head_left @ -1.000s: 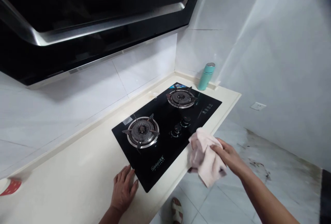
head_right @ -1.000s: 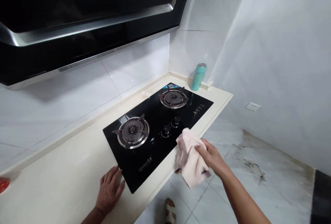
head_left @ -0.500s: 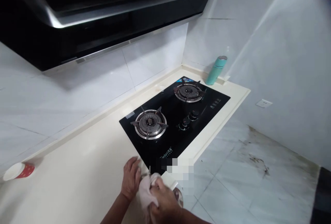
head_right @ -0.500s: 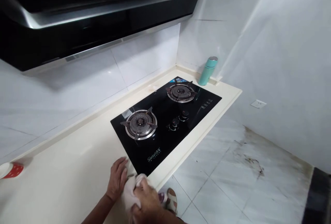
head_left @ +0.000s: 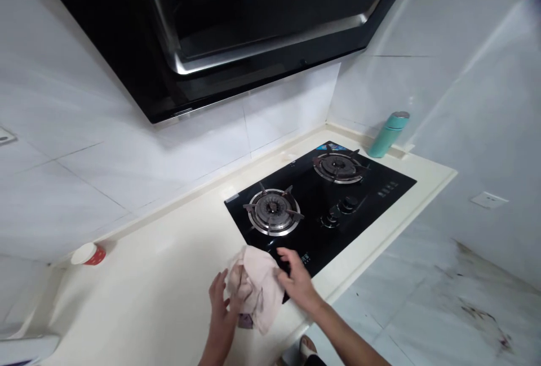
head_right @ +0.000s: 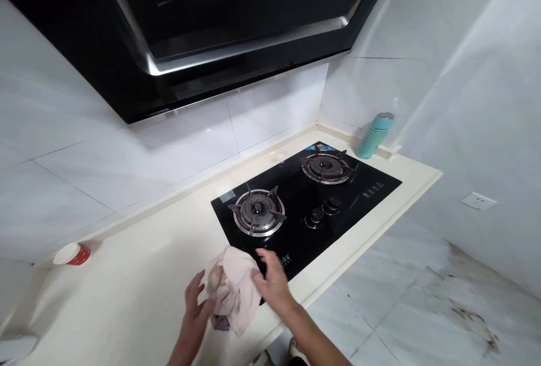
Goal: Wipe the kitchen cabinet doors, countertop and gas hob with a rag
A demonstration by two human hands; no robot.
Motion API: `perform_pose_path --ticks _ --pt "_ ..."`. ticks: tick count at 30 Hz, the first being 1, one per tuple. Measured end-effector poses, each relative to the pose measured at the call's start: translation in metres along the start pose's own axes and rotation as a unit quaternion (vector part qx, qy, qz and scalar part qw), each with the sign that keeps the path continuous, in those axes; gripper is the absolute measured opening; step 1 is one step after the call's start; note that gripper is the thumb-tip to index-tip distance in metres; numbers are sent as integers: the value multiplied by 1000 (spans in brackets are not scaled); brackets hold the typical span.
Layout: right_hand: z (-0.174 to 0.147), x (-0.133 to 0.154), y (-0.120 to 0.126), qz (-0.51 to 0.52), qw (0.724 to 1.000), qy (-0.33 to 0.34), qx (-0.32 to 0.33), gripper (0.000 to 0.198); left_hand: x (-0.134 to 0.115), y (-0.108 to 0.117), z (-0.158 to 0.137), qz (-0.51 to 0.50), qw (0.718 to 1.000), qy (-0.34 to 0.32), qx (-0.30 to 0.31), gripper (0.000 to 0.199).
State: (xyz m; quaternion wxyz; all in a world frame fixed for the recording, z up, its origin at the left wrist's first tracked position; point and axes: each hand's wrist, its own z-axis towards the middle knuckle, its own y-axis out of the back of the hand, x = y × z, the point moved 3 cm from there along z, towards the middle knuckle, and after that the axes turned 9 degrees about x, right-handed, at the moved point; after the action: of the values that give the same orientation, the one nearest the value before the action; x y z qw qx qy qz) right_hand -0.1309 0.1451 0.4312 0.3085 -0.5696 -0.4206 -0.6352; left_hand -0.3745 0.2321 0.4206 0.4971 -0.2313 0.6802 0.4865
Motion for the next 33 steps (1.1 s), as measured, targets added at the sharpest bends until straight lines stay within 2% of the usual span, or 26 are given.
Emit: perform_pose_path --ticks 2,4,7,10,13,15,17,21,24,29,33 --pt "-3 -24 45 -94 988 9 -119 40 -9 -21 1 117 987 -106 3 58" --pt "-2 -42 88 -194 966 36 -168 34 -18 -41 4 207 963 -173 0 62" --pt "11 -59 132 -339 917 64 -200 33 -24 -70 8 287 943 -166 -16 75" --pt "31 -74 140 -425 876 53 -221 41 -23 -101 7 346 924 -155 52 79" --pt "43 -86 123 -481 851 47 -206 46 -17 -116 8 380 899 -192 106 65" --pt "44 -90 111 -504 837 41 -208 48 -14 -109 18 383 895 -204 98 57" --pt "41 -90 106 -511 833 37 -210 49 -13 -91 40 382 903 -187 54 51" --pt "38 -86 107 -512 833 31 -209 48 -18 -52 107 392 911 -130 -14 42" --pt "39 -84 107 -515 830 36 -209 48 -26 -37 160 392 914 -108 -15 40" --pt "40 -83 104 -506 833 49 -218 45 -45 -27 241 396 916 -53 -17 38" --pt "42 -87 103 -506 833 37 -221 45 -71 -26 306 406 913 -39 18 33"
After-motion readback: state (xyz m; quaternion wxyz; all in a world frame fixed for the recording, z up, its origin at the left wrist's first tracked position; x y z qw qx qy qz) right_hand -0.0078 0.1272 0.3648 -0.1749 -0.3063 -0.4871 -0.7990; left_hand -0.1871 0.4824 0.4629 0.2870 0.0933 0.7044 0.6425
